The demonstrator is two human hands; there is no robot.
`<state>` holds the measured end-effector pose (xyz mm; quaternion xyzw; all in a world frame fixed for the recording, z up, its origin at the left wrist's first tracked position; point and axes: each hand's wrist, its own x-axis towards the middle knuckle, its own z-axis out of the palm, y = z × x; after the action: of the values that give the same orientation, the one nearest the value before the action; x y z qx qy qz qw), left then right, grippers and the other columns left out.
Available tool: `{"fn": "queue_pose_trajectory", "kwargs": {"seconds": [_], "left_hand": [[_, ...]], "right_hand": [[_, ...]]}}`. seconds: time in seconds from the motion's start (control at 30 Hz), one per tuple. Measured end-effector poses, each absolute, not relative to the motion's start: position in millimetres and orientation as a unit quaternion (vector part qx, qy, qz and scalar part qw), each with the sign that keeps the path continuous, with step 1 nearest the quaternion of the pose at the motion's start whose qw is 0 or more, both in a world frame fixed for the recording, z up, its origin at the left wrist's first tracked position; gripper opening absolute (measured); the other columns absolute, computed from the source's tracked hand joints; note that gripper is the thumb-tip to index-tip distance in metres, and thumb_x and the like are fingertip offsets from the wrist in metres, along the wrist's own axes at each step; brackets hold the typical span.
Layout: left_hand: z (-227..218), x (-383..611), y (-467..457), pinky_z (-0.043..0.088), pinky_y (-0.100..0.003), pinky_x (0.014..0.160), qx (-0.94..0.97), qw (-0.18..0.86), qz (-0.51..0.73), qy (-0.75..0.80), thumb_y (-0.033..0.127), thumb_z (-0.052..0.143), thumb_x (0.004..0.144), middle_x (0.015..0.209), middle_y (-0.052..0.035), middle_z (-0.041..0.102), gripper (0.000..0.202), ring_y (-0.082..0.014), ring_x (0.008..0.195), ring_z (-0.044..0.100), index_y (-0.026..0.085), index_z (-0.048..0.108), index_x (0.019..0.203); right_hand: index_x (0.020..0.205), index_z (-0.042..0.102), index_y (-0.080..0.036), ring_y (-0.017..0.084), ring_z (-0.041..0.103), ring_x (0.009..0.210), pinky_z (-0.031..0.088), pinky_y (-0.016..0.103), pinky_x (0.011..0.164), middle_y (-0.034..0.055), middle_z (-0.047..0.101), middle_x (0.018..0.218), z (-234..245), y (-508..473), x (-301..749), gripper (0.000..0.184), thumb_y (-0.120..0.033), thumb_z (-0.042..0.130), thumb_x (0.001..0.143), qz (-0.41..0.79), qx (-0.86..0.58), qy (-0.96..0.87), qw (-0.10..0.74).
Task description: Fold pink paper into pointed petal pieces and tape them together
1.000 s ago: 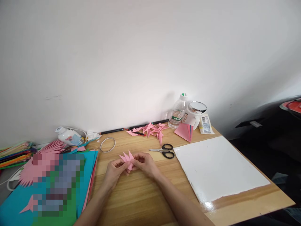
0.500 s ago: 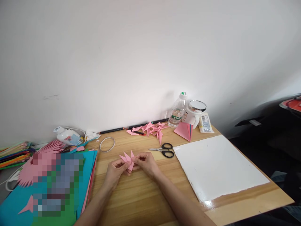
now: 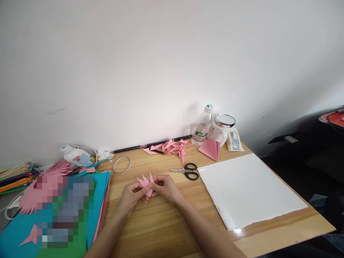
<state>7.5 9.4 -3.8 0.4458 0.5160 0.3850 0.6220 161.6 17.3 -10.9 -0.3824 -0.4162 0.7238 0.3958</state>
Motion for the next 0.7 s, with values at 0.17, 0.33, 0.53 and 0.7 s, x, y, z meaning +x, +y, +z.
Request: {"fn": "queue_pose_trajectory", "kwargs": {"seconds": [0.17,0.33,0.53,0.7], "left_hand": [[-6.4,8.0,9.0,0.048,-0.023,0.041,0.434,0.624,0.386,0.523,0.036,0.076,0.055,0.048,-0.0031,0.063,0.028,-0.0132,0.040,0.056,0.011,0.065,0.054],[-5.8,8.4,7.9,0.051,-0.025,0.045,0.425,0.620,0.399,0.525,0.038,0.073,0.058,0.052,-0.0032,0.065,0.028,-0.0139,0.044,0.058,0.011,0.066,0.059],[-3.6,8.2,8.8,0.050,-0.025,0.048,0.425,0.630,0.390,0.520,0.030,0.077,0.055,0.054,-0.0044,0.066,0.023,-0.0138,0.047,0.058,0.010,0.068,0.062],[-2.6,7.9,8.7,0.047,-0.023,0.046,0.429,0.630,0.383,0.522,0.030,0.077,0.055,0.052,-0.0045,0.066,0.022,-0.0125,0.044,0.056,0.010,0.069,0.060]], "right_hand": [[0.062,0.058,-0.014,0.013,0.057,0.055,0.049,0.027,0.057,-0.0007,0.061,0.059,-13.4,17.8,158.4,0.037,-0.047,0.073,0.057,0.696,-0.419,-0.425,0.400],[0.060,0.059,-0.014,0.013,0.056,0.053,0.047,0.026,0.055,-0.0005,0.061,0.058,-13.3,19.2,158.7,0.037,-0.047,0.074,0.054,0.674,-0.433,-0.429,0.418],[0.061,0.060,-0.014,0.013,0.055,0.052,0.046,0.026,0.054,0.0010,0.062,0.060,-16.9,19.6,159.9,0.037,-0.050,0.071,0.059,0.655,-0.433,-0.451,0.426],[0.061,0.060,-0.015,0.013,0.055,0.052,0.046,0.026,0.054,0.0007,0.061,0.059,-20.1,19.7,159.1,0.037,-0.050,0.071,0.059,0.655,-0.427,-0.464,0.417]]}}
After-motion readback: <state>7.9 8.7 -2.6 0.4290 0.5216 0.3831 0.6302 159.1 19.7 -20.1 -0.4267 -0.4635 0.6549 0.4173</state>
